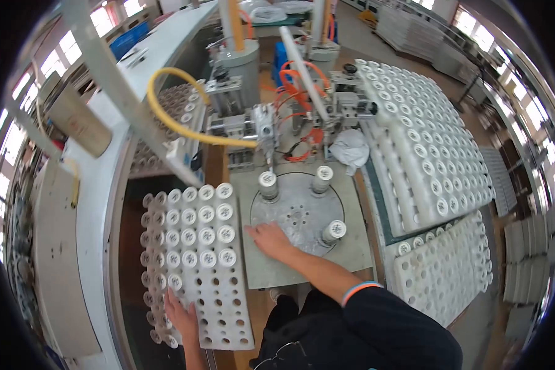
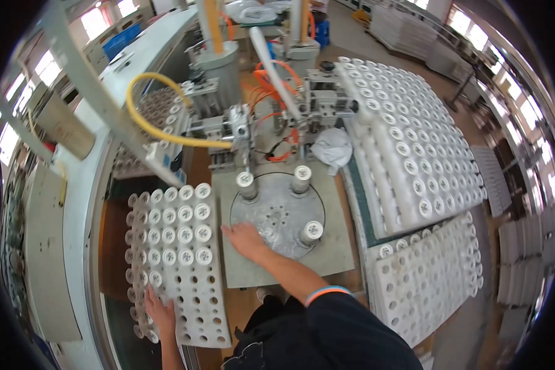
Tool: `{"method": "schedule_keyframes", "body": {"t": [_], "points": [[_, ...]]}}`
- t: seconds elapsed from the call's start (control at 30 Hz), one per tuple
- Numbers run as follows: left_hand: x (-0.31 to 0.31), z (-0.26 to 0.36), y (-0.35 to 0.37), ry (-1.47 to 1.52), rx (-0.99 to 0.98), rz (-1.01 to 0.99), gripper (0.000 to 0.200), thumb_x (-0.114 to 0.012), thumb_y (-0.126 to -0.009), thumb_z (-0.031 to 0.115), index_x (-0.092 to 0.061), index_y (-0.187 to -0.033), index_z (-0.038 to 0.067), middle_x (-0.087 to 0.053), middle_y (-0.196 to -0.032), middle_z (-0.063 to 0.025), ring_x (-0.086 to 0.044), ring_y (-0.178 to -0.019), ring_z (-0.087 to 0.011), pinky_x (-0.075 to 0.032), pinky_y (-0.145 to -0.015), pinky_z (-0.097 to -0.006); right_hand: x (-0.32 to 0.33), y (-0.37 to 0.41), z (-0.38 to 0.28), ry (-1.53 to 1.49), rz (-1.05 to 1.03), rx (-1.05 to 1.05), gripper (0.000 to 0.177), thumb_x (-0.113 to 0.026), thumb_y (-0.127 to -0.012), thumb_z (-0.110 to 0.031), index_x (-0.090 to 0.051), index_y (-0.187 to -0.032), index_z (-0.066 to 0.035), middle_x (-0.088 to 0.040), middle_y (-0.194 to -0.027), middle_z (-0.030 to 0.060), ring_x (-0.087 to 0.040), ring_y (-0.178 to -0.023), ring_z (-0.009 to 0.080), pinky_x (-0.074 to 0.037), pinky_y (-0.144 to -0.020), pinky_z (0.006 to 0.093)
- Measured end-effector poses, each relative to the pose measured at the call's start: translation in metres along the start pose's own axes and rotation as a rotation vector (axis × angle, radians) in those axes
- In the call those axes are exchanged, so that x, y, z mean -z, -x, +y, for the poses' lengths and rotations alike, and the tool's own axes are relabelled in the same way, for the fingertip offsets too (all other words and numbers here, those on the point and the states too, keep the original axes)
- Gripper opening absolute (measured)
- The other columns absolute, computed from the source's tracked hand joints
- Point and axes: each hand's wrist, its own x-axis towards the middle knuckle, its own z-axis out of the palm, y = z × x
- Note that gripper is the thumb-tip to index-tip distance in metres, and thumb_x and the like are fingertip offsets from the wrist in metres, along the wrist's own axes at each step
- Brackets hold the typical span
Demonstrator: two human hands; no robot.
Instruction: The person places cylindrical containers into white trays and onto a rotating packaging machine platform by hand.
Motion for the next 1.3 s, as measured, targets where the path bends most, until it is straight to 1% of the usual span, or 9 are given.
{"method": "schedule_keyframes", "body": {"t": [0.2, 0.3, 0.4, 0.53, 0.63, 0.73, 0.97, 1.13, 1.3], "points": [[-0.001, 0.103, -0.018, 0.254, -0.288, 0.074, 0.054, -0.063, -0.074, 0.001, -0.049, -0.126, 0.002, -0.049, -0.123, -0.0195, -0.045, -0.116, -0.0368, -0.036, -0.098, -0.0427, 0.035, 0.019, -0.009, -0.214, 0.271, 0.091, 0.064, -0.068, -0.076, -0.025, -0.043, -0.134, -0.015, -0.053, -0.113, 0.0099, -0.049, -0.105, 0.0250, -0.036, -0.088, 0.0400], [-0.026, 0.200, -0.028, 0.614, -0.188, -0.222, 0.035, -0.061, -0.080, 0.001, -0.057, -0.114, 0.002, -0.059, -0.106, -0.0140, -0.057, -0.099, -0.0243, -0.045, -0.087, -0.0346, 0.061, 0.076, 0.003, -0.295, 0.469, 0.018, 0.059, -0.068, -0.076, -0.021, -0.048, -0.131, -0.016, -0.053, -0.115, 0.0085, -0.049, -0.106, 0.0248, -0.034, -0.091, 0.0392], [-0.079, 0.285, -0.030, 0.653, -0.300, -0.613, 0.049, -0.067, -0.076, 0.006, -0.052, -0.123, 0.005, -0.056, -0.113, -0.0156, -0.056, -0.104, -0.0268, -0.045, -0.088, -0.0367, 0.115, 0.172, 0.046, -0.239, 0.688, -0.201, 0.045, -0.067, -0.075, -0.012, -0.058, -0.119, -0.014, -0.056, -0.111, 0.0080, -0.052, -0.102, 0.0256, -0.037, -0.089, 0.0391], [-0.134, 0.387, -0.004, 0.345, -0.850, -0.444, 0.085, -0.081, -0.059, 0.014, -0.041, -0.134, 0.008, -0.041, -0.129, -0.0232, -0.046, -0.114, -0.0394, -0.042, -0.093, -0.0426, 0.163, 0.344, 0.146, 0.024, 1.035, -0.547, 0.021, -0.061, -0.077, -0.005, -0.062, -0.097, -0.011, -0.062, -0.096, 0.0068, -0.058, -0.089, 0.0270, -0.042, -0.080, 0.0378], [-0.178, 0.394, -0.027, 0.245, -0.985, -0.639, 0.055, -0.076, -0.059, 0.011, -0.057, -0.110, 0.004, -0.051, -0.114, -0.0198, -0.051, -0.104, -0.0375, -0.044, -0.088, -0.0416, 0.209, 0.495, 0.235, 0.298, 1.141, -0.882, 0.022, -0.060, -0.081, -0.013, -0.062, -0.102, -0.008, -0.063, -0.097, 0.0114, -0.057, -0.093, 0.0313, -0.043, -0.082, 0.0394], [-0.160, 0.400, -0.035, 0.220, -0.985, -0.679, 0.032, -0.070, -0.063, 0.010, -0.061, -0.092, 0.005, -0.057, -0.093, -0.0150, -0.055, -0.092, -0.0350, -0.046, -0.079, -0.0412, 0.264, 0.594, 0.257, 0.630, 0.791, -1.491, 0.048, -0.070, -0.076, -0.036, -0.059, -0.117, -0.014, -0.061, -0.105, 0.0111, -0.055, -0.104, 0.0303, -0.041, -0.086, 0.0462], [-0.138, 0.391, -0.021, 0.001, -0.494, -0.761, 0.037, -0.069, -0.063, 0.009, -0.061, -0.099, 0.008, -0.060, -0.093, -0.0129, -0.059, -0.088, -0.0330, -0.046, -0.072, -0.0423, 0.247, 0.654, 0.297, 0.644, 0.464, -1.445, 0.065, -0.066, -0.075, -0.051, -0.051, -0.128, -0.018, -0.056, -0.112, 0.0092, -0.052, -0.107, 0.0284, -0.039, -0.083, 0.0494], [-0.154, 0.388, -0.005, 0.079, -0.735, -0.529, 0.097, -0.079, -0.062, 0.016, -0.026, -0.144, 0.015, -0.048, -0.127, -0.0182, -0.058, -0.105, -0.0313, -0.050, -0.081, -0.0404, 0.242, 0.690, 0.327, 0.653, 0.499, -1.278, 0.061, -0.068, -0.077, -0.042, -0.053, -0.125, -0.008, -0.060, -0.109, 0.0155, -0.055, -0.100, 0.0349, -0.041, -0.088, 0.0471], [-0.147, 0.394, -0.010, -0.099, -0.750, -0.564, 0.063, -0.072, -0.070, 0.022, -0.049, -0.129, 0.023, -0.055, -0.114, -0.0098, -0.062, -0.090, -0.0302, -0.052, -0.073, -0.0410, 0.292, 0.570, 0.261, 0.413, 0.925, -1.085, 0.058, -0.068, -0.077, -0.019, -0.048, -0.128, 0.000, -0.055, -0.120, 0.0191, -0.053, -0.109, 0.0331, -0.039, -0.096, 0.0403]]}}
